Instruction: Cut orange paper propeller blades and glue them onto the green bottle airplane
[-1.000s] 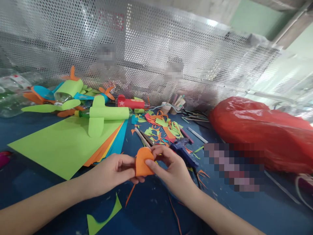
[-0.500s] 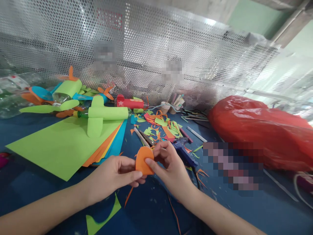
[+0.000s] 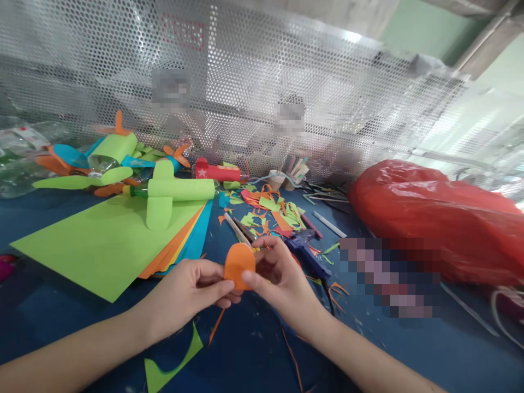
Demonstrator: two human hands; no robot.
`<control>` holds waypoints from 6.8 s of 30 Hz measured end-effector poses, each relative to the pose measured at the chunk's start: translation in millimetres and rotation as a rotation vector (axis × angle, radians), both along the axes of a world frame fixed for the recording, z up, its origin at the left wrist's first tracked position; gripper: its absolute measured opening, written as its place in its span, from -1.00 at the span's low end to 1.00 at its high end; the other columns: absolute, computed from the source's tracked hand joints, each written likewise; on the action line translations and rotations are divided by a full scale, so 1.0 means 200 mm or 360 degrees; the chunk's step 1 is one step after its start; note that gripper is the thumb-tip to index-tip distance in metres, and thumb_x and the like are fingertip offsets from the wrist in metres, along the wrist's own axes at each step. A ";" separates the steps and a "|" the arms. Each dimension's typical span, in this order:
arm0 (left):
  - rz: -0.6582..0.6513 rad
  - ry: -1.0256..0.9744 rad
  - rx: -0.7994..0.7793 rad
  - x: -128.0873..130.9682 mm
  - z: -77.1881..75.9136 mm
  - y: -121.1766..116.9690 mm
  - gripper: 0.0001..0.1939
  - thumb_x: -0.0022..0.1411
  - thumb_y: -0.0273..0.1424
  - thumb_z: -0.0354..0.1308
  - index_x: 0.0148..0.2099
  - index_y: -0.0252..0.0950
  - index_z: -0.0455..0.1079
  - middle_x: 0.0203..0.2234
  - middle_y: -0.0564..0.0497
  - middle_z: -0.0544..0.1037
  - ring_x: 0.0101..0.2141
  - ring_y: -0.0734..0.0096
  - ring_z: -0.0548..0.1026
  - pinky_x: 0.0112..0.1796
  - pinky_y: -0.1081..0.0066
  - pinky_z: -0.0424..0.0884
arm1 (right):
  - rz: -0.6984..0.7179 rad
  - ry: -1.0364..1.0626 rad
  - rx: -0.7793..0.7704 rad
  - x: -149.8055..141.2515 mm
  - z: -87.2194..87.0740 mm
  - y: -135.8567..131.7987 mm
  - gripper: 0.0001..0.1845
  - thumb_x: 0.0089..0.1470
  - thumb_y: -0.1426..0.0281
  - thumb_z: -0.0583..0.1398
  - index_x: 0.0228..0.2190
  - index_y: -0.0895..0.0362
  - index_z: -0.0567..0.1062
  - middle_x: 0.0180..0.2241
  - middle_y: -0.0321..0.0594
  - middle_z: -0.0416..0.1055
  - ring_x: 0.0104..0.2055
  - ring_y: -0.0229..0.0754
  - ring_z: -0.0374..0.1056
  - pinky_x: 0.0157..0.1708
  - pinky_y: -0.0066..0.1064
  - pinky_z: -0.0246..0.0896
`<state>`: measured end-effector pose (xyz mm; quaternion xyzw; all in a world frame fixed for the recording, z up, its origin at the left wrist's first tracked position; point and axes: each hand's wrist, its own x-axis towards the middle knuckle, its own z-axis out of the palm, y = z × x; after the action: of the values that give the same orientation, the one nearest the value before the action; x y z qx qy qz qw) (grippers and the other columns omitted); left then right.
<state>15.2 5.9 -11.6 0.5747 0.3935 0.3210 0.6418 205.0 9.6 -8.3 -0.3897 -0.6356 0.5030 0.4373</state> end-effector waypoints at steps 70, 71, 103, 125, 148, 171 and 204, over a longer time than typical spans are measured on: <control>0.0633 0.0973 0.1462 -0.06 0.01 0.03 -0.76 0.22 -0.36 0.11 -0.05 -0.22 0.32 -0.24 -0.03 0.50 -0.27 0.29 0.50 -0.26 0.30 0.49 | 0.0003 -0.1021 0.0270 0.01 0.00 0.01 -0.83 0.00 0.51 0.28 -0.55 0.14 0.40 -0.56 -0.39 0.26 -0.52 -0.31 0.17 -0.53 -0.50 0.03; 0.0640 0.1066 0.1682 -0.06 0.01 0.03 -0.78 0.23 -0.37 0.11 -0.06 -0.24 0.34 -0.22 -0.06 0.46 -0.22 0.25 0.47 -0.19 0.24 0.46 | 0.0034 -0.1043 0.0344 0.01 -0.01 0.01 -0.83 -0.01 0.51 0.29 -0.54 0.14 0.41 -0.53 -0.38 0.28 -0.50 -0.30 0.19 -0.51 -0.50 0.04; 0.0087 0.1376 0.1594 -0.09 -0.09 0.10 -0.70 0.26 -0.30 0.10 0.01 -0.26 0.43 -0.16 -0.10 0.43 -0.05 0.12 0.33 -0.03 0.10 0.33 | -0.0002 -0.1233 0.0524 -0.01 -0.05 -0.02 -0.75 0.03 0.51 0.28 -0.19 0.14 0.45 -0.36 -0.26 0.38 -0.41 -0.21 0.29 -0.42 -0.43 0.21; -0.0006 0.1374 0.1535 -0.08 -0.07 0.09 -0.79 0.26 -0.32 0.13 -0.06 -0.21 0.42 -0.15 -0.04 0.47 -0.03 0.11 0.31 -0.01 0.08 0.28 | 0.0025 -0.1326 0.0573 -0.02 -0.03 -0.03 -0.64 -0.02 0.57 0.29 -0.13 0.18 0.43 -0.30 -0.18 0.38 -0.24 -0.10 0.32 -0.23 -0.30 0.28; 0.0044 0.0948 0.1337 -0.05 -0.01 0.04 -0.77 0.17 -0.50 0.16 -0.12 -0.14 0.33 -0.23 0.07 0.53 -0.17 0.30 0.49 -0.13 0.29 0.42 | 0.0002 -0.1099 0.0549 -0.02 -0.03 -0.02 -0.74 -0.04 0.64 0.26 -0.34 0.10 0.39 -0.32 -0.28 0.33 -0.35 -0.21 0.29 -0.40 -0.44 0.22; -0.0060 0.1114 0.1150 -0.09 0.00 0.09 -0.79 0.12 -0.41 0.20 -0.15 -0.18 0.40 -0.26 0.03 0.52 -0.20 0.25 0.48 -0.20 0.32 0.41 | 0.0065 -0.1214 0.0627 -0.02 -0.04 -0.01 -0.82 0.01 0.64 0.24 -0.42 0.14 0.41 -0.37 -0.28 0.33 -0.32 -0.21 0.29 -0.35 -0.47 0.19; -0.0438 0.0974 0.1212 -0.14 0.00 0.14 -0.85 0.06 -0.64 0.17 -0.42 -0.29 0.38 -0.40 0.06 0.46 -0.24 0.36 0.39 -0.23 0.41 0.32 | 0.0167 -0.1050 0.0673 -0.01 -0.05 0.00 -0.75 0.02 0.69 0.18 -0.33 0.14 0.53 -0.36 -0.24 0.41 -0.27 -0.19 0.33 -0.29 -0.45 0.21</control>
<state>-12.8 34.0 -11.3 0.8821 0.3393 0.1710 0.2784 203.3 8.6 -19.1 -0.3986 -0.8506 0.2304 0.2538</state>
